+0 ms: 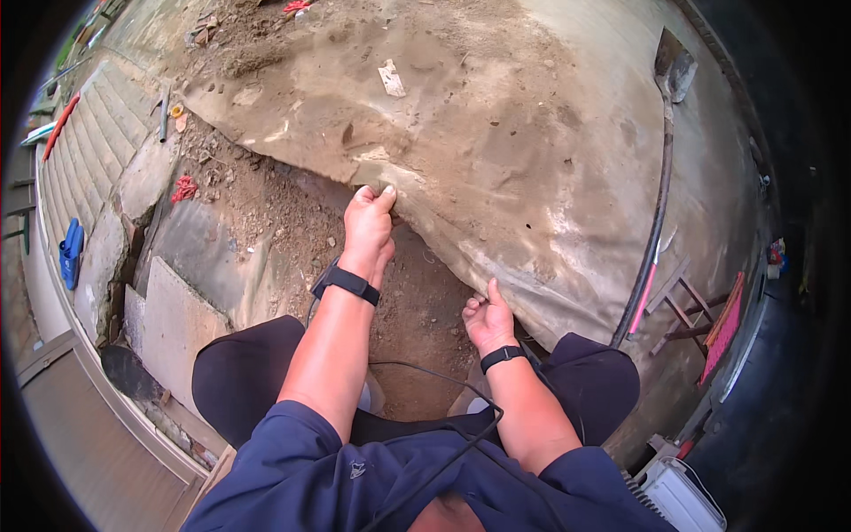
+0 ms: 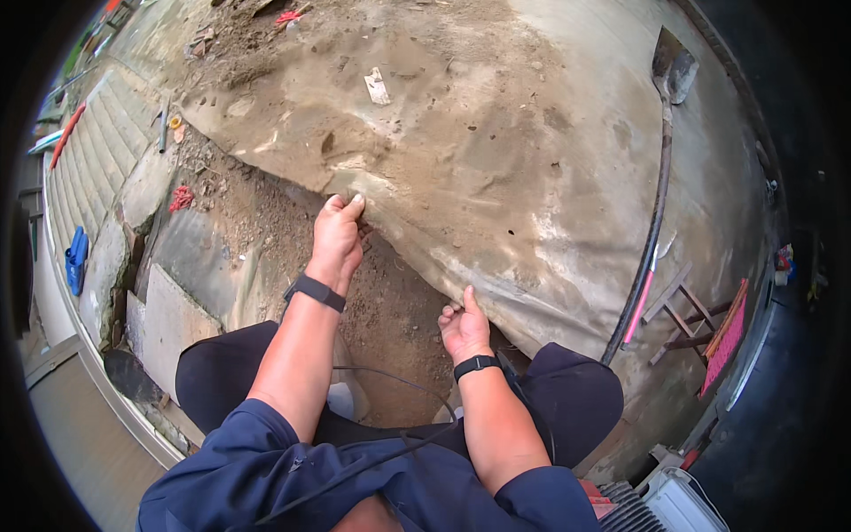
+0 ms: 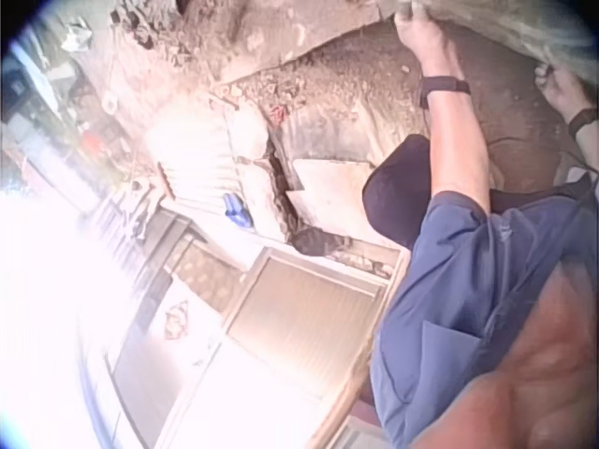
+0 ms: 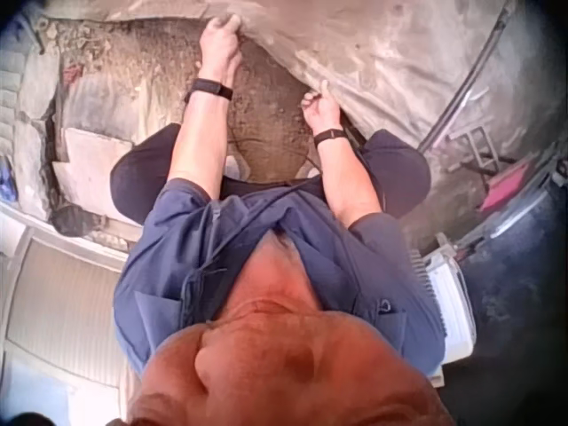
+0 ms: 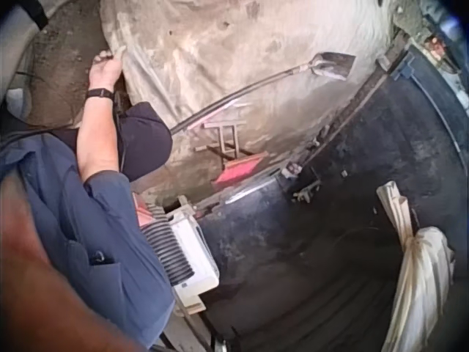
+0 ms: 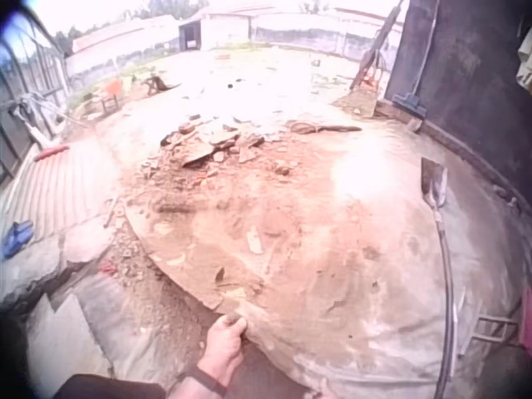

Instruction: Using a shovel and hands to clear bricks and a tarp from an outdoor area.

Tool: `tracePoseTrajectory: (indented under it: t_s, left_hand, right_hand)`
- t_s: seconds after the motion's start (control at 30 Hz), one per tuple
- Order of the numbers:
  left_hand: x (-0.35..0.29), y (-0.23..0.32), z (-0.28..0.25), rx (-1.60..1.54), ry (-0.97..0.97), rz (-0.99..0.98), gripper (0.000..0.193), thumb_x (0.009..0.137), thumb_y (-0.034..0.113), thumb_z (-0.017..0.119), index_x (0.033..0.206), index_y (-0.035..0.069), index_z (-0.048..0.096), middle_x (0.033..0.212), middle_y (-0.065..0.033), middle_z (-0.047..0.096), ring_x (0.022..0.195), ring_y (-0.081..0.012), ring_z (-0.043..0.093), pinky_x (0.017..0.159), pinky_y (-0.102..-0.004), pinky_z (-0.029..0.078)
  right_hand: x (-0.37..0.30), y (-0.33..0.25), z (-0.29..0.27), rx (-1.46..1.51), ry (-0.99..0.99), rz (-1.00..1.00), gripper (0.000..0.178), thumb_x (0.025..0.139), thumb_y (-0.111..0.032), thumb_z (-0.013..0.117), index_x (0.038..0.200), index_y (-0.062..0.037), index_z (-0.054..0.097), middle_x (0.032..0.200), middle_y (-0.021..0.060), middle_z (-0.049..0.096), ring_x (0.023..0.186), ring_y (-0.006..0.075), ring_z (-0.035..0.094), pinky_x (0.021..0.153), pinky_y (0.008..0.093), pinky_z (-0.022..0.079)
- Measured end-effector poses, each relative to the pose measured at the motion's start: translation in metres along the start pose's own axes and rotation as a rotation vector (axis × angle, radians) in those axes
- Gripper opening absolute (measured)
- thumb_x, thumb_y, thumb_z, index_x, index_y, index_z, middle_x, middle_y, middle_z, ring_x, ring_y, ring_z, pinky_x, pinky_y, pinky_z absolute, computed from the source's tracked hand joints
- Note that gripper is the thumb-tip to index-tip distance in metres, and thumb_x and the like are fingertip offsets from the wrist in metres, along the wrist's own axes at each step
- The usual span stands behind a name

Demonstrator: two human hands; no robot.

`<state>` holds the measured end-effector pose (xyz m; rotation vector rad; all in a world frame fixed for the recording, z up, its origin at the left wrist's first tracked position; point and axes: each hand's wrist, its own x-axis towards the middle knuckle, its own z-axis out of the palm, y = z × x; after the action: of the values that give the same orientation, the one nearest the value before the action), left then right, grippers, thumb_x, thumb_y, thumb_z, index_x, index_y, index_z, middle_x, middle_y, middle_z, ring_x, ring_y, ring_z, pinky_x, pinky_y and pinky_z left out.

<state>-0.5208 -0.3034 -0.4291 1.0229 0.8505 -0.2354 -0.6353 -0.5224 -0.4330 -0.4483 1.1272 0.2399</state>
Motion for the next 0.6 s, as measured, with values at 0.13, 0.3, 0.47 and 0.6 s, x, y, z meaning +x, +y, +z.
tracePoseTrajectory:
  t_s: [0.13,0.3,0.47,0.6]
  left_hand:
    - [-0.008,-0.03,-0.024,-0.188,0.195,-0.211,0.011,0.094,0.01,0.053,0.102,0.005,0.056,0.098,-0.008,0.064,0.081,-0.0192,0.062,0.067,-0.0349,0.051]
    - [0.013,-0.015,-0.019,0.026,-0.011,0.092,0.009,0.092,0.008,0.053,0.1,0.005,0.056,0.09,-0.0057,0.063,0.079,-0.0167,0.062,0.06,-0.0303,0.049]
    - [0.009,-0.012,-0.015,0.018,-0.071,0.024,0.012,0.095,0.012,0.052,0.106,0.011,0.055,0.092,-0.0021,0.066,0.074,-0.0154,0.063,0.063,-0.0328,0.051]
    - [0.008,-0.028,-0.027,-0.08,0.081,-0.156,0.008,0.095,0.012,0.052,0.102,0.013,0.054,0.088,-0.0018,0.065,0.072,-0.0161,0.063,0.067,-0.0332,0.05]
  right_hand:
    - [0.002,0.026,-0.026,-0.325,0.314,0.094,0.025,0.091,-0.038,0.063,0.092,-0.0154,0.053,0.066,0.001,0.045,0.056,0.0148,0.048,0.048,0.0257,0.038]
    - [0.008,0.007,-0.013,-0.171,0.154,0.059,0.025,0.091,-0.038,0.062,0.092,-0.0145,0.053,0.065,0.0003,0.046,0.057,0.0148,0.048,0.049,0.0261,0.039]
    - [0.014,0.02,-0.021,-0.124,0.183,0.065,0.03,0.091,-0.041,0.062,0.104,-0.0142,0.057,0.077,0.0031,0.055,0.063,0.0178,0.055,0.055,0.0278,0.046]
    - [-0.002,0.029,0.024,-0.162,-0.096,0.144,0.048,0.084,-0.045,0.069,0.116,-0.0112,0.053,0.103,0.0066,0.06,0.09,0.0225,0.061,0.073,0.0337,0.05]
